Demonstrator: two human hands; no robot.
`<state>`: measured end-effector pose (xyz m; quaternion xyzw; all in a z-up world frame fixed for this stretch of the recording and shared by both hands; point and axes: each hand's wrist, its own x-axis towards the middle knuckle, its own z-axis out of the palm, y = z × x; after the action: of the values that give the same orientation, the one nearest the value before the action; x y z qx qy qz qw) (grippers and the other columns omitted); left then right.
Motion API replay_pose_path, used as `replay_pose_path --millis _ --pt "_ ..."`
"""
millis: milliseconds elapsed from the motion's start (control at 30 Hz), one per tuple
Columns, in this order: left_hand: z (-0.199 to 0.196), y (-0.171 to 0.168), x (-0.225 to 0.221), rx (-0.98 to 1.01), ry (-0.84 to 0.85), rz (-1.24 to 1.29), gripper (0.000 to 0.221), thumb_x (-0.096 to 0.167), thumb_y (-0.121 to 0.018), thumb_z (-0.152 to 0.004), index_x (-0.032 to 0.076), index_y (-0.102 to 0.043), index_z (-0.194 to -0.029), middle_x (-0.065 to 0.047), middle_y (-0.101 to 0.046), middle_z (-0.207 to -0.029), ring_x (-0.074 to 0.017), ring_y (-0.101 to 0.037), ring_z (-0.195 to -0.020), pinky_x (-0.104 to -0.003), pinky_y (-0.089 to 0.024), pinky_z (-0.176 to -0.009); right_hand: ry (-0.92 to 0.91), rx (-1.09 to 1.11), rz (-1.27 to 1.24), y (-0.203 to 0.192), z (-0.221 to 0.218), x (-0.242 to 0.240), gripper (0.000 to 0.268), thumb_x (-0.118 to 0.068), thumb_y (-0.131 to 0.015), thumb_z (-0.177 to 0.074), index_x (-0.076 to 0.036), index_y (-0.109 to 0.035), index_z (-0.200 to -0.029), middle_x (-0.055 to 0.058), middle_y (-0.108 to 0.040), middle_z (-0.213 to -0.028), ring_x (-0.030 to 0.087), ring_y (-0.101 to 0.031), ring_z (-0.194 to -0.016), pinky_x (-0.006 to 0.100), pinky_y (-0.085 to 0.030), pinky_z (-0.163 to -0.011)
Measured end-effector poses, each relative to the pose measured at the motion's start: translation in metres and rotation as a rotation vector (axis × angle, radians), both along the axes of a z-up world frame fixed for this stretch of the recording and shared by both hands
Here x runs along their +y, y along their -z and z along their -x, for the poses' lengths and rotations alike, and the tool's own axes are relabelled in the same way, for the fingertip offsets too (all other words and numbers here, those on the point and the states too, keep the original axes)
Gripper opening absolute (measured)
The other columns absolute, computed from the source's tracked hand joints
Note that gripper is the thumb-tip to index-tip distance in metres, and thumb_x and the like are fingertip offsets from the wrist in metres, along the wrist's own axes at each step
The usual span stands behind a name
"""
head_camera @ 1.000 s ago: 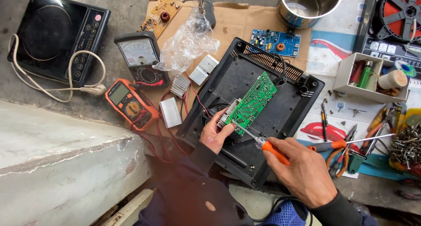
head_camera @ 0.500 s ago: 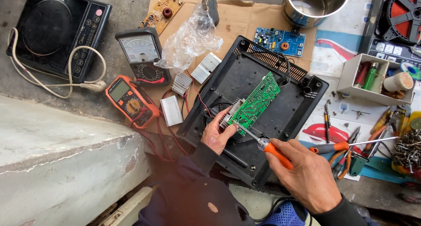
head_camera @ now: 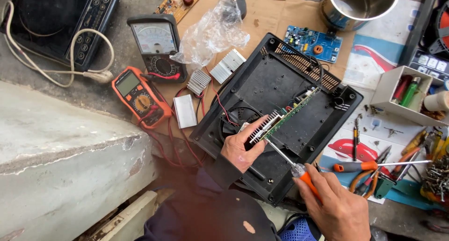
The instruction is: Disassembling or assembling an induction cooker by manipulating screws on the internal circuit board with a screwdriver.
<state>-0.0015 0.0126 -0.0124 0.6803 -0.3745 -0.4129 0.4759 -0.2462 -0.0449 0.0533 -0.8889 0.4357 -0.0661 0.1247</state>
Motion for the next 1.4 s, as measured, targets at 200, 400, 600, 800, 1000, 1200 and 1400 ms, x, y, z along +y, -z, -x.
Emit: replay_pose_path --millis 200,400,600,800,1000,1200,1400 --pt "0.003 -0.005 0.0 -0.051 0.004 0.008 0.07 0.004 -0.076 -0.092 0.025 -0.064 -0.157 0.002 -0.077 -0.091 -0.0098 -0.055 -0.062 -0.026 -0.054 -0.059 0.059 -0.049 -0.136 0.009 0.01 -0.002 0.044 -0.023 -0.091 -0.083 -0.008 -0.084 -0.123 0.003 -0.085 -0.093 0.014 -0.074 -0.058 0.032 -0.061 -0.058" --pt "0.005 -0.004 0.0 -0.006 -0.022 0.005 0.068 0.0 -0.075 -0.091 0.022 -0.067 -0.155 0.006 -0.07 -0.083 -0.0071 -0.05 -0.062 -0.024 -0.049 -0.058 0.325 -0.163 -0.517 -0.004 -0.004 -0.007 0.035 -0.014 -0.09 -0.08 -0.004 -0.088 -0.113 0.005 -0.092 -0.084 0.012 -0.078 -0.055 0.029 -0.063 -0.05" --pt "0.003 -0.006 0.0 -0.031 -0.008 0.026 0.067 0.001 -0.074 -0.091 0.02 -0.066 -0.155 0.002 -0.075 -0.09 -0.0082 -0.051 -0.062 -0.025 -0.052 -0.059 0.555 -0.1 -0.741 -0.01 -0.01 -0.016 0.03 -0.015 -0.091 -0.084 0.0 -0.093 -0.11 0.018 -0.089 -0.069 0.021 -0.071 -0.052 0.032 -0.051 -0.047" --pt "0.004 -0.002 0.0 -0.024 -0.018 0.038 0.067 0.0 -0.073 -0.091 0.019 -0.066 -0.154 0.001 -0.077 -0.092 -0.0076 -0.054 -0.063 -0.024 -0.053 -0.06 0.787 -0.227 -1.042 0.0 -0.003 -0.024 0.032 -0.005 -0.087 -0.093 0.015 -0.092 -0.117 0.028 -0.065 -0.058 0.032 -0.051 -0.047 0.041 -0.032 -0.043" --pt "0.003 -0.007 0.0 -0.025 -0.009 0.007 0.067 0.001 -0.073 -0.092 0.021 -0.065 -0.156 0.002 -0.078 -0.094 -0.0079 -0.053 -0.062 -0.025 -0.054 -0.06 0.786 -0.245 -1.099 -0.001 -0.004 -0.029 0.032 -0.005 -0.085 -0.095 0.016 -0.092 -0.117 0.026 -0.061 -0.057 0.031 -0.048 -0.045 0.04 -0.027 -0.044" --pt "-0.006 -0.016 0.004 -0.039 0.121 -0.012 0.068 0.008 -0.069 -0.096 0.021 -0.057 -0.161 -0.002 -0.078 -0.103 -0.013 -0.061 -0.07 -0.028 -0.058 -0.07 0.613 0.076 -0.96 -0.012 -0.009 -0.022 0.042 -0.016 -0.091 -0.089 -0.008 -0.086 -0.13 0.014 -0.089 -0.088 0.022 -0.076 -0.078 0.031 -0.056 -0.074" --pt "-0.031 -0.014 -0.014 -0.175 0.381 0.009 0.072 0.008 -0.068 -0.093 0.023 -0.056 -0.163 -0.001 -0.076 -0.091 -0.0131 -0.063 -0.067 -0.027 -0.055 -0.063 0.429 -0.291 -0.76 -0.013 0.003 0.009 0.041 -0.018 -0.085 -0.086 -0.007 -0.085 -0.126 0.005 -0.091 -0.098 0.016 -0.075 -0.075 0.029 -0.061 -0.07"
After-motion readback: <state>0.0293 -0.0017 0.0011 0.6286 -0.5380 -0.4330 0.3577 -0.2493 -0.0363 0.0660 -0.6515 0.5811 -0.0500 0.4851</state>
